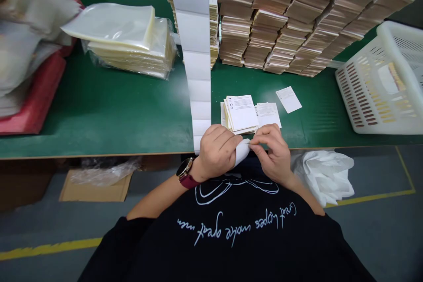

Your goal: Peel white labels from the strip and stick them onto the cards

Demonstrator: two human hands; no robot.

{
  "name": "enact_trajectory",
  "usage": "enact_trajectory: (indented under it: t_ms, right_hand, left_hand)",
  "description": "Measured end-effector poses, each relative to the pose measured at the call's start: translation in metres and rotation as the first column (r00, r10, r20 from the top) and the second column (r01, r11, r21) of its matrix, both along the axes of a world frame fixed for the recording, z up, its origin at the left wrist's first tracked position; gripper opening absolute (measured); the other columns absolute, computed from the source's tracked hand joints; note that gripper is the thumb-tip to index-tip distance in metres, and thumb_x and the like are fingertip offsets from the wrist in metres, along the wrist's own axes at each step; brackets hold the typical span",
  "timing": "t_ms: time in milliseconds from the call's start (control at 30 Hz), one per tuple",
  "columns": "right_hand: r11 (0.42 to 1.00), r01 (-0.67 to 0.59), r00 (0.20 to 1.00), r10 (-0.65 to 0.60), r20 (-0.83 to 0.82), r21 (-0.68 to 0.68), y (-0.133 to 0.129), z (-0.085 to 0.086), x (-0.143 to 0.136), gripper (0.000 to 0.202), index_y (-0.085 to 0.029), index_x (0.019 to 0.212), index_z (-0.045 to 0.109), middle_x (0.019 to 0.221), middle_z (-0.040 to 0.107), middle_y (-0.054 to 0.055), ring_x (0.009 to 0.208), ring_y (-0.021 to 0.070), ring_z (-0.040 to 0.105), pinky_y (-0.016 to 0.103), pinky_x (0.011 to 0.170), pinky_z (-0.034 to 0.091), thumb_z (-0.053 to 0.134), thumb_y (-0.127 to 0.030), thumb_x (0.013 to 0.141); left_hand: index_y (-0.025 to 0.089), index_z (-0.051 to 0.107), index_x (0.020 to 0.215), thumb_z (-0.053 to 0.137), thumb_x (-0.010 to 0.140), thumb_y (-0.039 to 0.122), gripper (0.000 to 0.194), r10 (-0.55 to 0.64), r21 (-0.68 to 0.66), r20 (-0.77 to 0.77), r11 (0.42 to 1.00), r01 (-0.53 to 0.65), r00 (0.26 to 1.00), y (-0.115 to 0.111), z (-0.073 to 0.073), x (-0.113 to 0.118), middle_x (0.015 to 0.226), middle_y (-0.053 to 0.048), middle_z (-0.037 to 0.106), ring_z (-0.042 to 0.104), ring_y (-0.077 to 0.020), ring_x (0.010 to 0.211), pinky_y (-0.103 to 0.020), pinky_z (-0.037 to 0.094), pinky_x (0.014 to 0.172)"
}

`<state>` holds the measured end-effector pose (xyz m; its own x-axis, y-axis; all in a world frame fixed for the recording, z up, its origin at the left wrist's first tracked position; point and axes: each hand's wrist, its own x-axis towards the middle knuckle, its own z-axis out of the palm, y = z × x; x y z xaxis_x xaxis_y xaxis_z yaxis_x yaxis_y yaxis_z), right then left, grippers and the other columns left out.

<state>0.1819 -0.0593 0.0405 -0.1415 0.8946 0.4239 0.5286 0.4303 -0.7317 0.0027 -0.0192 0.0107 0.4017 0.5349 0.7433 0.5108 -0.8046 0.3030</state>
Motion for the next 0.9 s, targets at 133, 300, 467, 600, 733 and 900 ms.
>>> enact_trajectory:
  t_ms: [133,300,467,600,733,900]
  right_hand:
    - [0.974,0.180,0.980,-0.165,-0.114,0.136,0.008,0.001,0.009,0.010,-0.029,0.089,0.054,0.085,0.059,0.000,0.084,0.0181,0.059,0.040,0.079,0.049,0.051,-0.020,0.090]
    - [0.924,0.378,0.901,-0.382,-0.205,-0.062,0.051,0.001,0.017,0.009,-0.025,0.088,0.053,0.081,0.057,0.000,0.074,0.0147,0.058,0.033,0.070,0.049,0.058,-0.032,0.085]
    - [0.930,0.208,0.963,-0.249,-0.103,-0.303,0.080,-0.008,0.006,0.011,-0.022,0.086,0.056,0.067,0.057,-0.004,0.063,0.0118,0.054,0.029,0.063,0.045,0.061,-0.029,0.078]
    - [0.920,0.167,0.978,-0.201,-0.060,-0.356,0.080,-0.013,0.000,0.009,-0.022,0.084,0.057,0.062,0.053,-0.005,0.058,0.0110,0.049,0.027,0.059,0.042,0.061,-0.028,0.078]
    - [0.941,0.241,0.963,-0.203,0.177,-0.237,0.076,-0.012,-0.003,0.005,-0.023,0.084,0.056,0.060,0.052,-0.005,0.059,0.0121,0.050,0.029,0.064,0.041,0.058,-0.027,0.081]
    - [0.901,0.406,0.872,-0.331,0.361,-0.154,0.078,-0.011,0.004,0.030,-0.022,0.108,0.055,0.060,0.054,-0.004,0.058,0.0164,0.052,0.034,0.066,0.039,0.060,-0.035,0.082]
  left_hand:
    - [0.017,0.060,0.085,0.053,0.082,0.008,0.011,0.064,-0.037,0.003,0.997,-0.064,0.998,0.001,-0.002,0.001,0.077,-0.005,0.065,0.057,-0.0174,0.073,-0.032,0.048,0.063]
    - [0.015,0.061,0.085,0.052,0.081,0.005,0.015,-0.013,-0.010,-0.059,1.000,0.012,0.998,0.004,-0.006,0.001,0.105,-0.012,0.067,0.062,-0.0230,0.103,-0.043,0.056,0.087]
    - [0.013,0.063,0.088,0.051,0.081,0.003,0.017,-0.052,-0.021,-0.119,0.999,0.050,0.991,0.005,-0.006,0.000,0.100,-0.011,0.070,0.065,-0.0230,0.102,-0.043,0.057,0.091]
    - [0.013,0.064,0.085,0.050,0.082,0.004,0.016,-0.030,-0.030,-0.133,0.999,0.026,0.991,0.005,-0.005,-0.001,0.103,-0.012,0.071,0.067,-0.0231,0.100,-0.040,0.059,0.086]
    - [0.014,0.064,0.086,0.050,0.084,0.005,0.017,-0.024,-0.042,-0.155,0.999,0.018,0.988,0.005,-0.008,0.000,0.114,-0.012,0.070,0.067,-0.0240,0.103,-0.040,0.058,0.082]
    - [0.013,0.065,0.087,0.051,0.084,0.007,0.016,-0.018,-0.023,-0.172,1.000,0.014,0.985,0.005,-0.009,0.001,0.110,-0.012,0.072,0.067,-0.0248,0.104,-0.040,0.056,0.080]
